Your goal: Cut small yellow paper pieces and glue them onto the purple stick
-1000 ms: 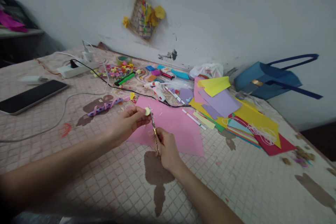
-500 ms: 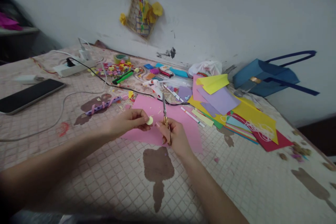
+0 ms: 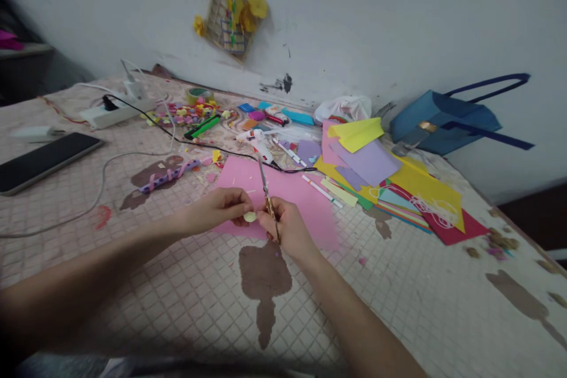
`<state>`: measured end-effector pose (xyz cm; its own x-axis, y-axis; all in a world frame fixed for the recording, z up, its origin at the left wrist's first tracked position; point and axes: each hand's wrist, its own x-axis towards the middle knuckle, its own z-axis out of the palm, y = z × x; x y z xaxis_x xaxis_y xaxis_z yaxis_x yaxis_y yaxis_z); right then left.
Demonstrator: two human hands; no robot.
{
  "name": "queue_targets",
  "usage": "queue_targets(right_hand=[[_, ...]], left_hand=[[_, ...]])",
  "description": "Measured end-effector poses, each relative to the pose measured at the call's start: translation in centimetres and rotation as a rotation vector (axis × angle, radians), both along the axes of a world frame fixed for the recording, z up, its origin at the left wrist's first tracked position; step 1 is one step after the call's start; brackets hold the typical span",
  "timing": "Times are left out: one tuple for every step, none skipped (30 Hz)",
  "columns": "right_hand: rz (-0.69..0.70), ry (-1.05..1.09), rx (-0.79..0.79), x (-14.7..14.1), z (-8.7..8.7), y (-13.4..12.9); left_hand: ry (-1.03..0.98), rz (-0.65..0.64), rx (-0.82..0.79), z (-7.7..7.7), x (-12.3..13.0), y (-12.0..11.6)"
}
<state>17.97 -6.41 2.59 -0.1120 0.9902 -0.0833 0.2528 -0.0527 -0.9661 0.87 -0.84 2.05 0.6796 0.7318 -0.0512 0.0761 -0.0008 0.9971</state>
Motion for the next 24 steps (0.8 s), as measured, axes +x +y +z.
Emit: queue_targets(right_hand=[[-0.022, 0.003, 0.011, 0.0, -0.1, 0.0], [-0.044, 0.008, 0.020, -0.1, -0.1, 0.0], [-0.063, 0.012, 0.028, -0.2, -0.1, 0.1], [-0.077, 0.016, 0.035, -0.2, -0.1, 0.1], [-0.089, 0.024, 0.043, -0.3, -0.1, 0.1], [-0.092, 0.036, 0.049, -0.4, 0.0, 0.0], [-0.090, 0.052, 0.051, -0.4, 0.0, 0.0], [-0.084, 0.070, 0.047, -0.4, 0.0, 0.0], [-0.075, 0.087, 0.037, -0.5, 0.0, -0.1], [-0.065, 0.098, 0.022, -0.4, 0.1, -0.2], [-0.051, 0.099, 0.004, -0.4, 0.1, -0.2], [-0.035, 0.091, -0.012, -0.4, 0.1, -0.3], [-0.017, 0.074, -0.024, -0.4, 0.0, -0.4], [0.002, 0.048, -0.031, -0.4, 0.0, -0.5], [0.017, 0.018, -0.030, -0.4, -0.1, -0.5], [0.029, -0.012, -0.023, -0.4, -0.1, -0.6], [0.038, -0.041, -0.015, -0.4, -0.2, -0.6], [0.042, -0.065, -0.006, -0.4, -0.4, -0.6], [0.044, -0.083, 0.002, -0.4, -0.5, -0.6], [0.046, -0.095, 0.008, -0.4, -0.6, -0.6], [0.049, -0.103, 0.011, -0.4, -0.7, -0.6], [0.053, -0.107, 0.013, -0.4, -0.8, -0.6], [0.058, -0.107, 0.012, -0.4, -0.9, -0.6], [0.062, -0.105, 0.008, -0.3, -1.0, -0.5]], left_hand=[[-0.015, 0.000, -0.042, 0.0, 0.1, -0.1], [-0.029, 0.000, -0.092, 0.0, 0.2, -0.2], [-0.042, 0.003, -0.144, 0.0, 0.3, -0.3], [-0.057, 0.012, -0.195, 0.0, 0.4, -0.4], [-0.076, 0.033, -0.240, 0.0, 0.5, -0.6], [-0.101, 0.062, -0.279, 0.1, 0.6, -0.7], [-0.130, 0.096, -0.310, 0.2, 0.6, -0.8], [-0.159, 0.129, -0.336, 0.2, 0.6, -0.7], [-0.185, 0.159, -0.360, 0.3, 0.6, -0.6], [-0.212, 0.187, -0.380, 0.4, 0.6, -0.5], [-0.239, 0.211, -0.396, 0.5, 0.5, -0.3], [-0.266, 0.230, -0.409, 0.7, 0.4, -0.1], [-0.290, 0.243, -0.416, 0.8, 0.2, 0.2], [-0.313, 0.254, -0.419, 0.9, 0.1, 0.4], [-0.331, 0.262, -0.419, 1.1, 0.0, 0.5], [-0.344, 0.271, -0.416, 1.2, -0.1, 0.7], [-0.355, 0.282, -0.416, 1.3, -0.2, 0.7], [-0.364, 0.292, -0.418, 1.3, -0.3, 0.8], [-0.373, 0.301, -0.422, 1.4, -0.3, 0.8], [-0.379, 0.306, -0.428, 1.4, -0.4, 0.8], [-0.383, 0.306, -0.433, 1.4, -0.4, 0.9], [-0.386, 0.303, -0.438, 1.3, -0.4, 0.9], [-0.389, 0.299, -0.442, 1.3, -0.4, 0.9], [-0.390, 0.297, -0.443, 1.3, -0.5, 0.9]])
